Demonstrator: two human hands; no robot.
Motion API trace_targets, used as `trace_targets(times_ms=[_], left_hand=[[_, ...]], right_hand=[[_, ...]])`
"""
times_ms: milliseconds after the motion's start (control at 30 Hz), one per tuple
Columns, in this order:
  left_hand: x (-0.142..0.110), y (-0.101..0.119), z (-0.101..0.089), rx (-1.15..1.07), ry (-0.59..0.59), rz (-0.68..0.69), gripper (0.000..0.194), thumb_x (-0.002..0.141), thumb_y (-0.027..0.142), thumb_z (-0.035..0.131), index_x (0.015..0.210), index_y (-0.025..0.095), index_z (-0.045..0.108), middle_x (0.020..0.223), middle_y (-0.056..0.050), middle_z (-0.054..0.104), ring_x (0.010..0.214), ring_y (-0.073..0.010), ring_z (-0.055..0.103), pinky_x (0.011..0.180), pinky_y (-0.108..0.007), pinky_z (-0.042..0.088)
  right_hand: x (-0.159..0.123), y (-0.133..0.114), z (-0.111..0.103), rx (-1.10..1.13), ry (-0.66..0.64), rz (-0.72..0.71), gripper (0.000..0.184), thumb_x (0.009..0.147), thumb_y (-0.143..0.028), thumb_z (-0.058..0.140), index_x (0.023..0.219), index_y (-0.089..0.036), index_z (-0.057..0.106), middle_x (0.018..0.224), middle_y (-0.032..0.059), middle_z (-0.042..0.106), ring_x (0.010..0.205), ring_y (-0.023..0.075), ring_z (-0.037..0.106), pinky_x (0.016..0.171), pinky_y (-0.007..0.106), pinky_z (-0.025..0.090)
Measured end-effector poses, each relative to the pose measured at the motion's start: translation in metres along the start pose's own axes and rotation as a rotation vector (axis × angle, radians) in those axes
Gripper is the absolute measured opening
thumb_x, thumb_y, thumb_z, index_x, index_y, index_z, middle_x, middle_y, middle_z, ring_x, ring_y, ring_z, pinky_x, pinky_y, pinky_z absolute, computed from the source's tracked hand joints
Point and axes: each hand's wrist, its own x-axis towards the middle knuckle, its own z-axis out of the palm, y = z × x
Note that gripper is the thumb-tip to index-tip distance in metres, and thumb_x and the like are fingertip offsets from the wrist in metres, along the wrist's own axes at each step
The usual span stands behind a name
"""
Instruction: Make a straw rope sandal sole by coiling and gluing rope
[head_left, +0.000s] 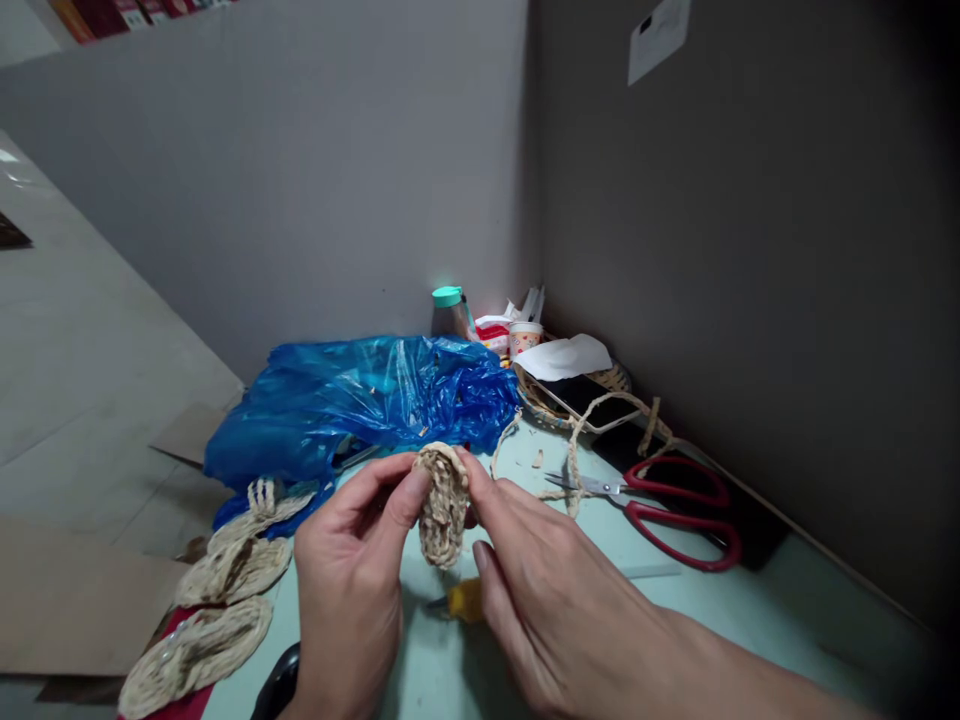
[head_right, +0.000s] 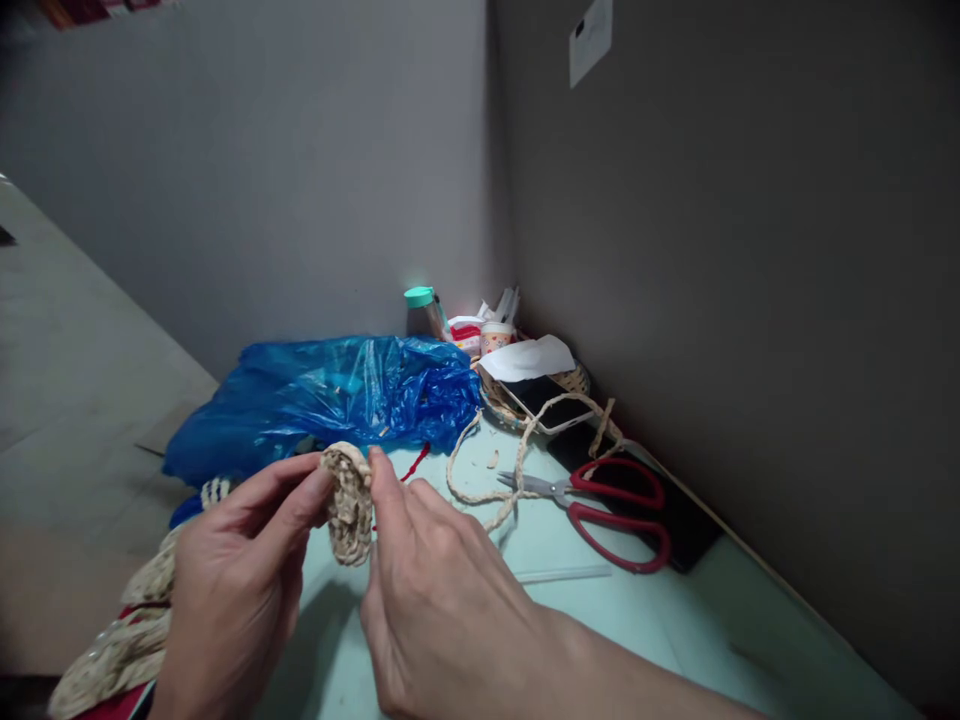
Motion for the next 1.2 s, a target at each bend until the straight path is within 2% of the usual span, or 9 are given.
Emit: trace_targets(times_ms=[133, 333, 433, 633, 767, 933, 1067, 1133, 1200], left_hand=[[-0.002, 0.001, 0.002, 0.057, 0.055, 0.031, 0.018, 0.076, 0.035, 0.077, 0.09, 0.023, 0.078, 0.085, 0.002, 0.076, 0.074, -0.0113, 0.064, 0.068, -0.015, 0.052], [-0.006, 0.005, 0.004, 0.167, 0.095, 0.123, 0.016, 0.076, 0.035, 0.076, 0.086, 0.023, 0.078, 0.081, 0.001, 0.076, 0.073, -0.0136, 0.065, 0.068, -0.018, 0.054], [-0.006, 0.002, 0.005, 0.113, 0.085, 0.069, 0.017, 0.077, 0.034, 0.076, 0.089, 0.022, 0.078, 0.084, 0.001, 0.076, 0.075, -0.0146, 0.065, 0.07, -0.02, 0.053], [0.009, -0.007, 0.006, -0.302, -0.13, -0.064, 0.01, 0.08, 0.027, 0.075, 0.087, 0.02, 0.077, 0.081, 0.0, 0.073, 0.075, -0.0119, 0.062, 0.074, -0.019, 0.05], [0.023, -0.002, 0.002, -0.414, -0.283, -0.048, 0.008, 0.079, 0.027, 0.076, 0.083, 0.02, 0.077, 0.081, -0.001, 0.072, 0.076, -0.0116, 0.062, 0.075, -0.02, 0.05], [0.031, 0.004, -0.012, -0.426, -0.484, 0.011, 0.01, 0.077, 0.03, 0.077, 0.076, 0.021, 0.077, 0.09, -0.004, 0.07, 0.085, -0.0168, 0.063, 0.078, -0.025, 0.052], [0.032, 0.004, -0.018, -0.366, -0.582, 0.015, 0.012, 0.081, 0.027, 0.073, 0.075, 0.018, 0.079, 0.099, -0.008, 0.07, 0.091, -0.0207, 0.064, 0.082, -0.029, 0.052], [0.032, 0.003, -0.021, -0.355, -0.587, 0.012, 0.011, 0.083, 0.025, 0.071, 0.088, 0.021, 0.08, 0.106, -0.008, 0.071, 0.096, -0.0212, 0.064, 0.084, -0.029, 0.051], [0.031, 0.001, -0.024, -0.339, -0.546, -0.013, 0.026, 0.085, 0.022, 0.069, 0.11, 0.028, 0.074, 0.115, -0.007, 0.071, 0.103, -0.0215, 0.064, 0.089, -0.031, 0.05]], right_hand=[[0.0, -0.003, 0.001, -0.014, 0.015, 0.023, 0.059, 0.089, -0.013, 0.033, 0.141, 0.014, 0.034, 0.108, 0.0279, 0.062, 0.108, 0.0353, 0.06, 0.09, 0.048, 0.056], [-0.001, -0.003, 0.005, 0.055, 0.032, 0.026, 0.06, 0.09, -0.014, 0.034, 0.143, 0.014, 0.028, 0.127, 0.0296, 0.055, 0.121, 0.0328, 0.053, 0.102, 0.044, 0.05], [-0.002, -0.001, 0.008, 0.104, 0.041, 0.029, 0.061, 0.09, -0.015, 0.034, 0.143, 0.014, 0.025, 0.128, 0.0296, 0.055, 0.125, 0.0319, 0.051, 0.104, 0.044, 0.048], [-0.004, 0.004, 0.012, 0.097, 0.113, -0.038, 0.066, 0.095, -0.015, 0.038, 0.153, -0.003, 0.008, 0.148, 0.0225, 0.04, 0.138, 0.0258, 0.039, 0.11, 0.044, 0.043], [-0.002, 0.01, -0.001, 0.149, 0.148, 0.037, 0.063, 0.099, -0.024, 0.042, 0.154, -0.012, 0.016, 0.149, 0.0153, 0.041, 0.139, 0.0238, 0.039, 0.11, 0.044, 0.042], [0.006, 0.023, -0.028, 0.454, 0.022, 0.435, 0.049, 0.099, -0.054, 0.042, 0.143, -0.032, 0.045, 0.144, 0.0048, 0.05, 0.133, 0.0275, 0.045, 0.11, 0.054, 0.038], [0.015, 0.028, -0.032, 0.758, -0.149, 0.489, 0.04, 0.095, -0.052, 0.054, 0.122, -0.024, 0.063, 0.119, 0.0057, 0.065, 0.112, 0.0249, 0.059, 0.094, 0.038, 0.049], [0.017, 0.028, -0.03, 0.921, -0.169, 0.503, 0.036, 0.092, -0.049, 0.06, 0.109, -0.018, 0.064, 0.099, 0.005, 0.067, 0.093, 0.0207, 0.064, 0.08, 0.03, 0.052], [0.018, 0.028, -0.027, 0.986, -0.158, 0.532, 0.032, 0.089, -0.047, 0.064, 0.1, -0.017, 0.062, 0.088, 0.0019, 0.064, 0.081, 0.0162, 0.062, 0.072, 0.025, 0.051]])
